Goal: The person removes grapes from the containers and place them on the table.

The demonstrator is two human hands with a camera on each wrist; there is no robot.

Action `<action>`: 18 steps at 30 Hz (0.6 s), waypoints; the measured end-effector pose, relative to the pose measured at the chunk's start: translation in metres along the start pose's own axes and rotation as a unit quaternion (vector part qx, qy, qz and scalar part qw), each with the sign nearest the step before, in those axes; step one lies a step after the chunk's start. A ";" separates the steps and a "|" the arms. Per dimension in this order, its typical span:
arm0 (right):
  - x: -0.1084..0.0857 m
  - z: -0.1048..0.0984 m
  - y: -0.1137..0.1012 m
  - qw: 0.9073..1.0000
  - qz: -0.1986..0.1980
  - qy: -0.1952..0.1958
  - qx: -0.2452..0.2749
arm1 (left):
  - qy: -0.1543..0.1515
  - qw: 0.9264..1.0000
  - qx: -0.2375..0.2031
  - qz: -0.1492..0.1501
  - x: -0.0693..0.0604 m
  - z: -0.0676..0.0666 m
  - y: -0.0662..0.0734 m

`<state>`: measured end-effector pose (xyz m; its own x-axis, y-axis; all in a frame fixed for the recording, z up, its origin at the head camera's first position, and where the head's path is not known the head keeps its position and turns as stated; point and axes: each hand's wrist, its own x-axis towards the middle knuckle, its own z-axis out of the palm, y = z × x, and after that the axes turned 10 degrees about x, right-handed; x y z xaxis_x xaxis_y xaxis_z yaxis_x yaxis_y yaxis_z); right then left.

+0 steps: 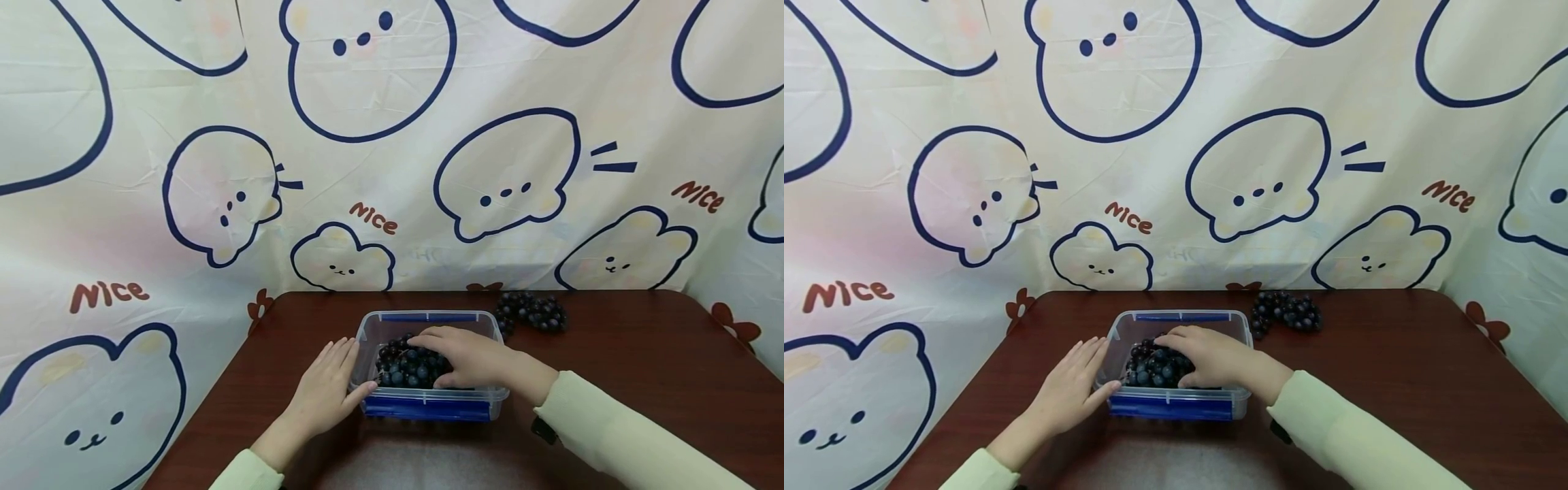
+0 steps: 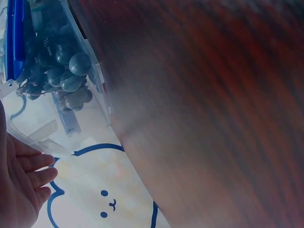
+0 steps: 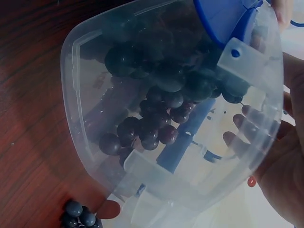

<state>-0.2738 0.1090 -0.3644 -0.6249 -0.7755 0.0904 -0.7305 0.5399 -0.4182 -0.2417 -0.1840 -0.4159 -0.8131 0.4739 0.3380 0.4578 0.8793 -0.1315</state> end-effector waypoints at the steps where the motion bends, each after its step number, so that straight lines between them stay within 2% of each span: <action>1: 0.001 0.001 0.000 1.000 0.001 -0.005 0.004 | 0.000 1.000 0.000 -0.001 0.000 0.000 0.000; 18: 0.019 0.009 0.000 0.997 0.037 -0.059 0.036 | 0.016 1.000 -0.005 0.002 0.000 0.002 0.000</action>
<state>-0.2835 0.0911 -0.3713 -0.6357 -0.7704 -0.0486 -0.6595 0.5747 -0.4845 -0.2421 -0.1843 -0.4177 -0.7996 0.4754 0.3670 0.4646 0.8769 -0.1235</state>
